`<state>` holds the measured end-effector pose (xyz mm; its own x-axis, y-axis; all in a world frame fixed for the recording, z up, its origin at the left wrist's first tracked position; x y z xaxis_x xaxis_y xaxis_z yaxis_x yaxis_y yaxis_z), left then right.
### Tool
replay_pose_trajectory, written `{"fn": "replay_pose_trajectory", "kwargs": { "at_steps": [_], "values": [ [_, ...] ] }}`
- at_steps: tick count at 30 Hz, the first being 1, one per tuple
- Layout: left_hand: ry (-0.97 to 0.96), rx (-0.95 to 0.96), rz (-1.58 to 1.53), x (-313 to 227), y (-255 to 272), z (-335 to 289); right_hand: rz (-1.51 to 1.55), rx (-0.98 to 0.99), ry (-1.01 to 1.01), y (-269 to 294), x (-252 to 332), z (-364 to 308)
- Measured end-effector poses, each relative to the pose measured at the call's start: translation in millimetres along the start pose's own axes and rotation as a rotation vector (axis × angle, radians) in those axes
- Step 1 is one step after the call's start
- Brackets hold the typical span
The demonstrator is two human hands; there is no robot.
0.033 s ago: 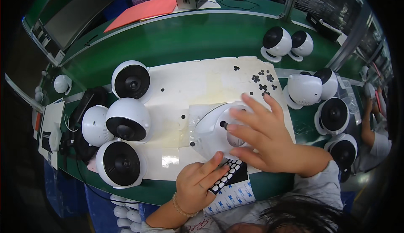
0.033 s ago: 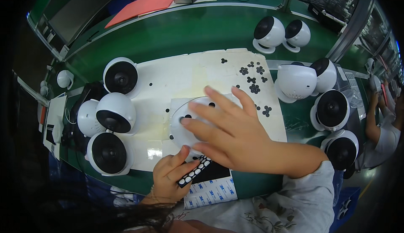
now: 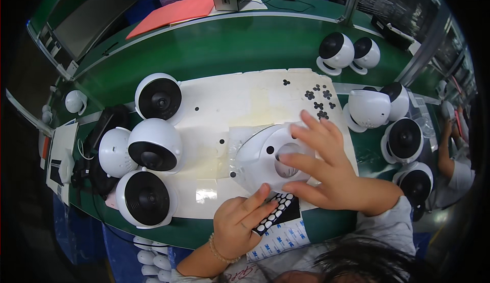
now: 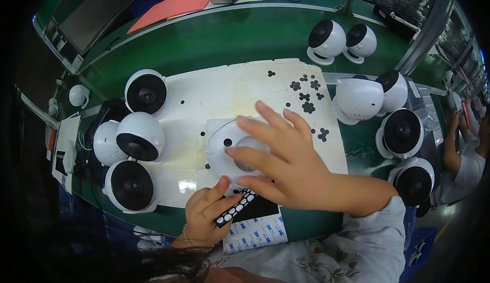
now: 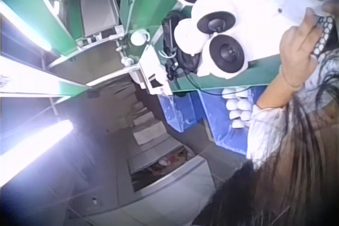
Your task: The person is assembling white dome security cameras on a green workbench. They repeatedly pick up small black circular components from a sheet and place them into the holes on the bottom of the camera units. The person handles the cameras one by one, placing the components and then moving the finished units to the side.
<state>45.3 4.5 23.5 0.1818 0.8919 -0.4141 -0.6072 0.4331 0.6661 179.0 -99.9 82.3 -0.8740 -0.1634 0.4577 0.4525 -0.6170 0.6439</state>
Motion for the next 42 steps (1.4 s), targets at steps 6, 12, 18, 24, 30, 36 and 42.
{"fn": "replay_pose_trajectory", "kwargs": {
  "at_steps": [6,12,18,24,30,36,42],
  "values": [
    [0.004,-0.037,-0.025,0,-3,-1,0.277,0.085,-0.171,-6,-12,-19],
    [0.009,-0.005,-0.010,2,-3,-1,0.297,0.126,-0.167,-12,-16,-20],
    [0.034,-0.028,-0.001,0,-3,-1,-0.044,-0.021,0.083,-13,-10,-30],
    [0.039,-0.045,-0.031,0,-4,1,-0.396,0.057,0.173,4,1,-31],
    [0.077,-0.012,0.028,5,-2,-8,-0.420,-0.319,0.006,76,-54,20],
    [-0.017,0.007,0.000,-1,-3,-7,-0.491,-0.232,-0.907,208,-247,29],
    [-0.049,-0.032,0.000,6,-5,-7,-0.541,-0.329,-1.217,213,-332,-24]
  ]
}}
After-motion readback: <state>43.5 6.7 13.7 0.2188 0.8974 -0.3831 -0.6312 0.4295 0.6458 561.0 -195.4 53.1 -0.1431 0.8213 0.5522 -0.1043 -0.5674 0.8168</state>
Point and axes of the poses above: each hand's wrist, its own z-axis towards the middle knuckle, its own y-axis out of the back of the hand, x = y × z, the point moved 4 cm from there along z, towards the middle knuckle, and after that the axes turned 10 degrees about z, right-handed, at the moved point
